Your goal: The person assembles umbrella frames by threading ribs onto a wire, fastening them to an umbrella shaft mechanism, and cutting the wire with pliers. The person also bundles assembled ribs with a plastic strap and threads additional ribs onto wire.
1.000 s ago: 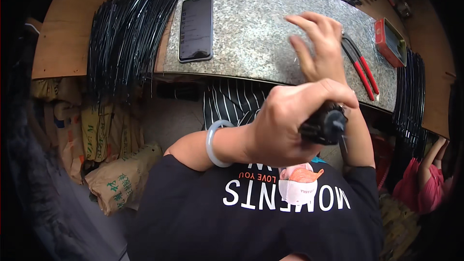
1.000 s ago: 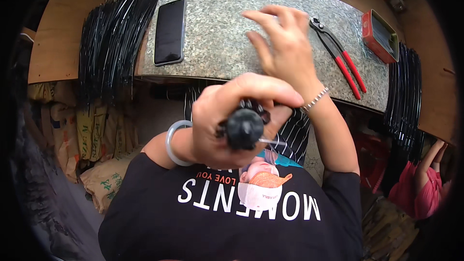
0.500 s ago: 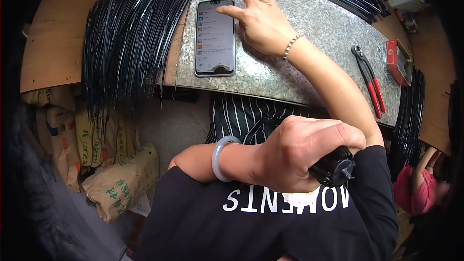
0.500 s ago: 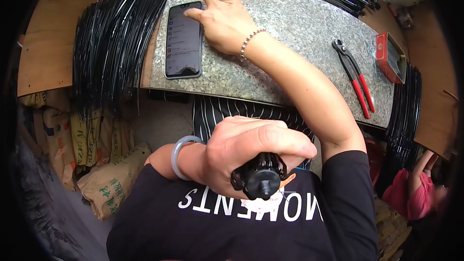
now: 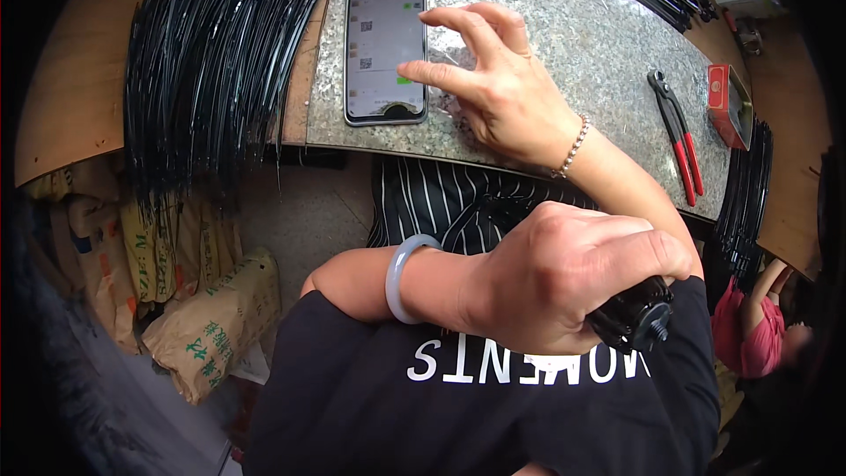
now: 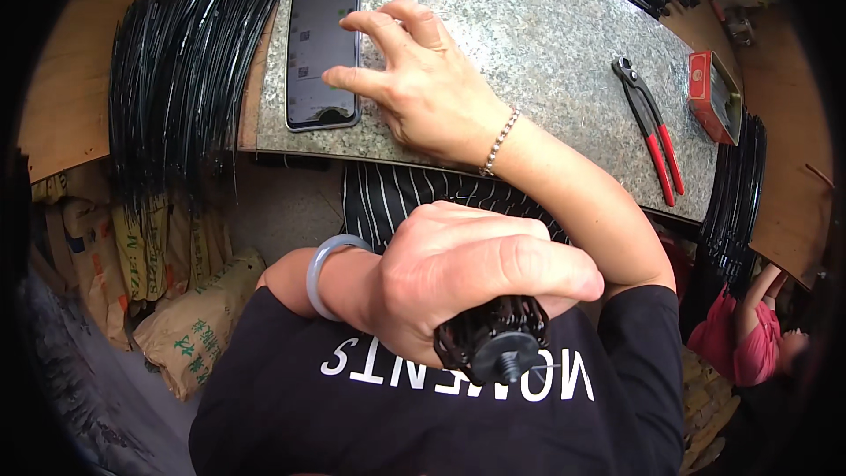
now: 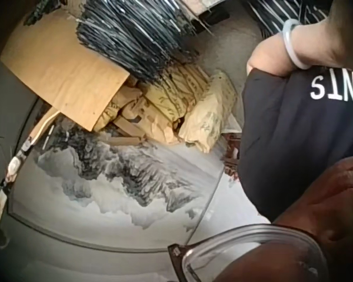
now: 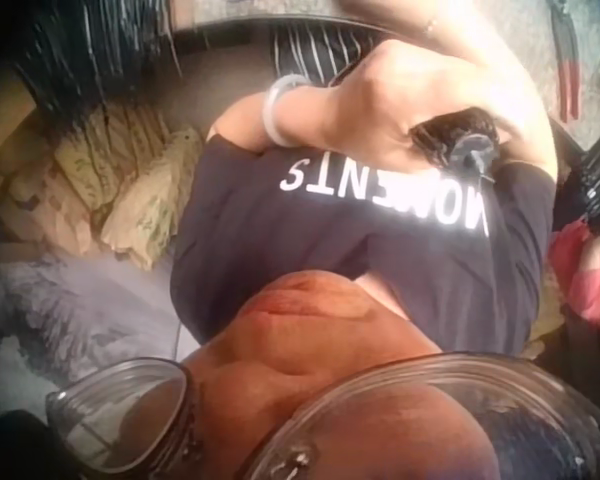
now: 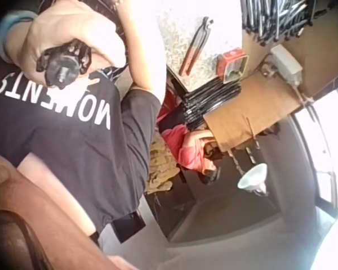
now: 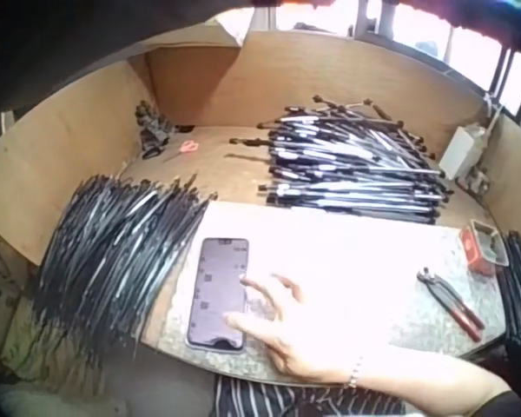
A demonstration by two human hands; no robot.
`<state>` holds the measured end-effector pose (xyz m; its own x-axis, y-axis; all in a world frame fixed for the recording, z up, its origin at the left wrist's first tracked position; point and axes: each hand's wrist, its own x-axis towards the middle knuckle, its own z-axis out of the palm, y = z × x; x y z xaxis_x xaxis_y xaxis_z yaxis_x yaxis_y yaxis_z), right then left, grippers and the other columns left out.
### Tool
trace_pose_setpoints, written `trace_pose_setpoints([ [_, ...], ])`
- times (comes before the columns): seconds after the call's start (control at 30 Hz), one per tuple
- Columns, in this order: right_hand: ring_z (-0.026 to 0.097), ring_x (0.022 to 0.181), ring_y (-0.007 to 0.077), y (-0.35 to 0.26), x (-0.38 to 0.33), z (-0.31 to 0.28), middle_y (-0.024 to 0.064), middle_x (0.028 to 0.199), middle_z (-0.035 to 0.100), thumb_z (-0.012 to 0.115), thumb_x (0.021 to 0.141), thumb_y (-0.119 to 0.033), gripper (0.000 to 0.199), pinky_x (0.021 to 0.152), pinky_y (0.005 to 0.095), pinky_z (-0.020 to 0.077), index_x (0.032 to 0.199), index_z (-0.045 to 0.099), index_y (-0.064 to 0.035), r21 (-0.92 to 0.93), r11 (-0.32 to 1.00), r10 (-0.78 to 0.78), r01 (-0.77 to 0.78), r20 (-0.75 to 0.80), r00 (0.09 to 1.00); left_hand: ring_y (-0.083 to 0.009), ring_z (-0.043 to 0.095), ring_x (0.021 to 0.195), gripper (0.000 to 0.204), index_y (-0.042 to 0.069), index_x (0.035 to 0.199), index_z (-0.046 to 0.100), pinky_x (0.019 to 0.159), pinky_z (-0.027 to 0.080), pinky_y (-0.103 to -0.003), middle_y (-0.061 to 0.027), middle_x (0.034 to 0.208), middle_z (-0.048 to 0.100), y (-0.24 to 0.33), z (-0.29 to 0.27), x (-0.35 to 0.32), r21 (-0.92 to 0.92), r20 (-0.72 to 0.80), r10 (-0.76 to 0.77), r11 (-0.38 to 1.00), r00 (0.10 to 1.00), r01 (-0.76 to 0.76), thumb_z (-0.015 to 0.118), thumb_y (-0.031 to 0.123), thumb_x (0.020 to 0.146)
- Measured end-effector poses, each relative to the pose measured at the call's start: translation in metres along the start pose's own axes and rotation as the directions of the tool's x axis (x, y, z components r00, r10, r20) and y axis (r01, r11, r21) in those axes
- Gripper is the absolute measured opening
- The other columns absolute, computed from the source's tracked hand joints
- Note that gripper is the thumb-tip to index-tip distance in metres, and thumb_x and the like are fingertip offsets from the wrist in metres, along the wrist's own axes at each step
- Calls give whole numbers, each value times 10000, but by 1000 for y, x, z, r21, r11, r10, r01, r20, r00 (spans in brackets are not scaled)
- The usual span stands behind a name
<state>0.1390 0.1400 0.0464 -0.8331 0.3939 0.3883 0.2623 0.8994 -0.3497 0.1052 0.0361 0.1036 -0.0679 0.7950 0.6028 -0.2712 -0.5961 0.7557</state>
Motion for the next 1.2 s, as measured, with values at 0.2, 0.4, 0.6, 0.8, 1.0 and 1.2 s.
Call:
trace_pose_setpoints([
  [0.2, 358, 1140, 337, -9, 5, 13, 96, 1303, 407, 589, 645, -5, 493, 954, 406, 379, 1091, 618, -211, 18, 997, -76, 76, 8, 997, -208, 561, 492, 206, -65, 883, 588, 439, 421, -287, -120, 674, 593, -1, 5, -2, -2, -7, 10, 1000, 1000, -10, 650, -21, 692],
  [0.4, 361, 1134, 329, -15, 12, 18, 105, 1299, 419, 582, 661, 3, 481, 980, 407, 337, 1099, 616, -191, 10, 995, -104, 104, 22, 994, -203, 556, 489, 203, -61, 883, 586, 438, 418, -284, -109, 653, 579, 1, 4, -3, 18, 28, -6, 1000, 1000, 6, 649, -19, 695],
  [0.6, 368, 1140, 296, 4, -37, -51, 105, 1234, 492, 501, 740, 57, 436, 957, 374, 322, 1110, 611, -146, -96, 985, 134, -146, -122, 983, -193, 549, 482, 213, -57, 904, 579, 433, 416, -279, -91, 626, 561, 2, 6, -3, 49, 80, -19, 999, 997, 15, 643, -12, 706],
  [0.8, 413, 1075, 288, 19, -124, -100, 105, 1184, 520, 555, 782, -8, 345, 957, 373, 293, 1105, 604, -117, -244, 888, 353, -389, -182, 918, -186, 547, 484, 225, -61, 929, 572, 430, 411, -272, -85, 626, 554, 0, 14, -3, 30, 146, -39, 999, 988, 35, 634, -3, 721],
  [1.0, 446, 1034, 280, 27, -176, -122, 114, 1146, 540, 637, 760, -72, 318, 932, 370, 326, 1076, 601, -89, -361, 744, 479, -563, -300, 825, -156, 563, 532, 226, -67, 963, 570, 465, 426, -256, -76, 664, 565, 3, 17, 7, 3, 263, -81, 997, 961, 83, 626, 4, 756],
  [1.2, 474, 1037, 286, 43, -222, -129, 105, 1096, 570, 708, 726, -125, 271, 890, 368, 396, 960, 590, -53, -318, 652, 583, -688, -369, 724, -158, 568, 565, 339, -55, 1016, 553, 506, 438, -253, -69, 672, 562, 5, 14, 6, 115, 258, -131, 988, 957, 105, 671, 59, 719],
])
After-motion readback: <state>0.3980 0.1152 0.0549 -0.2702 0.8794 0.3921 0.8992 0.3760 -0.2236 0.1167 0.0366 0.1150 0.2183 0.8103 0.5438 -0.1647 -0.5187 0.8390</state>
